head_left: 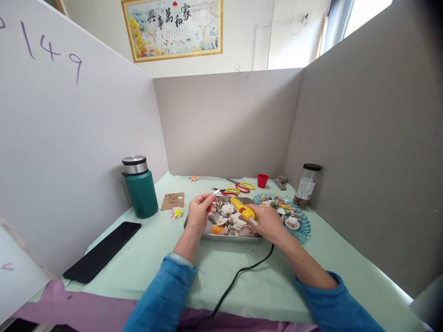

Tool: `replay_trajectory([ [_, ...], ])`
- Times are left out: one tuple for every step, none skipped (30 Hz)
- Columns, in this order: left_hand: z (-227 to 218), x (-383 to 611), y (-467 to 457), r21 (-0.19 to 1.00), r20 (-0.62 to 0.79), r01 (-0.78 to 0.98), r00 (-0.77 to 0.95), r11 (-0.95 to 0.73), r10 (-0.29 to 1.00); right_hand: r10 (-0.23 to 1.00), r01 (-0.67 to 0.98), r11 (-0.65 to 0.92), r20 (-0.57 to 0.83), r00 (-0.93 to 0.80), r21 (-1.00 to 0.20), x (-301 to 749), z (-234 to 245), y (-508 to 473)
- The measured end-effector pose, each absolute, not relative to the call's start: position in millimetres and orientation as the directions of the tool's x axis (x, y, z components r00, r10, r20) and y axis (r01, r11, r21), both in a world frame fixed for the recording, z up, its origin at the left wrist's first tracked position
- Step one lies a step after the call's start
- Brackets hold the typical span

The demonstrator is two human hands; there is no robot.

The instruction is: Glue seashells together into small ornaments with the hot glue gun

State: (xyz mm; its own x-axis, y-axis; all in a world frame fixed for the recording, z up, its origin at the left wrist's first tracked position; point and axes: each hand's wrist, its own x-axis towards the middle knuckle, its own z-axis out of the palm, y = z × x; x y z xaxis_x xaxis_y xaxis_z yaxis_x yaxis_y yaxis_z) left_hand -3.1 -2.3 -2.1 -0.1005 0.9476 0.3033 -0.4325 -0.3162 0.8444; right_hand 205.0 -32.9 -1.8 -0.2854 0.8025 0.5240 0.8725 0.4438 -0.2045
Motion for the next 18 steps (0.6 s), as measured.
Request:
replay_trajectory([
  [-1.3,-4.1,-2.2,0.835,0.299,-0.449,-0.114,-0.318,0.947,0.838,0.907,0.396,0.461,-0.293,-0.143,205.1,1.8,-31.7],
  [-0.6,-5.0,-2.3,0.827,0.296,-0.462,-0.125,-0.320,0.947,0.864,0.927,0.365,0.402,-0.304,-0.083,204.4,4.9,-30.2],
  [0.0,-5.7,-2.5,0.821,0.295,-0.472,-0.132,-0.322,0.946,0.881,0.935,0.353,0.348,-0.322,-0.028,203.0,7.7,-28.7],
  [0.7,-6.4,-2.9,0.815,0.296,-0.479,-0.137,-0.325,0.945,0.891,0.936,0.352,0.301,-0.341,0.020,201.1,9.9,-27.0],
  [1.2,-6.9,-3.3,0.812,0.298,-0.484,-0.141,-0.328,0.944,0.896,0.933,0.355,0.262,-0.358,0.058,199.1,11.7,-25.2],
  [1.7,-7.5,-3.7,0.809,0.297,-0.488,-0.143,-0.328,0.944,0.899,0.929,0.361,0.232,-0.371,0.085,197.3,13.2,-23.5],
  [2.2,-8.0,-4.0,0.807,0.294,-0.492,-0.147,-0.327,0.945,0.900,0.924,0.368,0.209,-0.381,0.102,195.9,14.6,-21.7],
  [2.7,-8.5,-4.3,0.805,0.289,-0.496,-0.152,-0.326,0.945,0.901,0.921,0.374,0.191,-0.389,0.110,195.2,16.1,-20.1],
  [3.1,-8.9,-4.4,0.803,0.285,-0.499,-0.157,-0.325,0.946,0.902,0.918,0.379,0.177,-0.394,0.113,195.4,18.0,-18.8],
  [3.4,-9.4,-4.5,0.802,0.282,-0.501,-0.162,-0.325,0.946,0.902,0.915,0.387,0.160,-0.402,0.115,196.4,20.5,-17.7],
  [3.7,-9.8,-4.6,0.801,0.280,-0.503,-0.166,-0.326,0.945,0.902,0.910,0.397,0.136,-0.411,0.117,198.3,23.9,-16.8],
  [3.8,-10.2,-4.6,0.799,0.281,-0.503,-0.171,-0.329,0.944,0.902,0.904,0.410,0.093,-0.421,0.117,200.8,28.1,-16.2],
  [3.8,-10.5,-4.5,0.798,0.283,-0.503,-0.173,-0.332,0.943,0.901,0.898,0.426,0.040,-0.432,0.113,203.7,33.3,-15.8],
  [3.8,-10.7,-4.4,0.796,0.285,-0.504,-0.177,-0.336,0.942,0.898,0.893,0.439,-0.016,-0.440,0.101,206.3,39.1,-15.3],
  [3.6,-11.1,-4.2,0.794,0.286,-0.506,-0.180,-0.338,0.941,0.887,0.884,0.460,-0.075,-0.455,0.078,208.2,45.3,-14.5],
  [3.5,-11.4,-3.9,0.790,0.286,-0.511,-0.183,-0.339,0.941,0.879,0.879,0.473,-0.092,-0.467,0.054,208.6,51.3,-13.4],
  [3.3,-11.9,-3.3,0.784,0.286,-0.518,-0.186,-0.341,0.940,0.874,0.875,0.483,-0.072,-0.480,0.029,206.9,56.7,-11.6],
  [3.2,-12.5,-2.7,0.778,0.285,-0.527,-0.190,-0.343,0.940,0.869,0.870,0.493,-0.053,-0.492,0.011,202.7,61.2,-9.0],
])
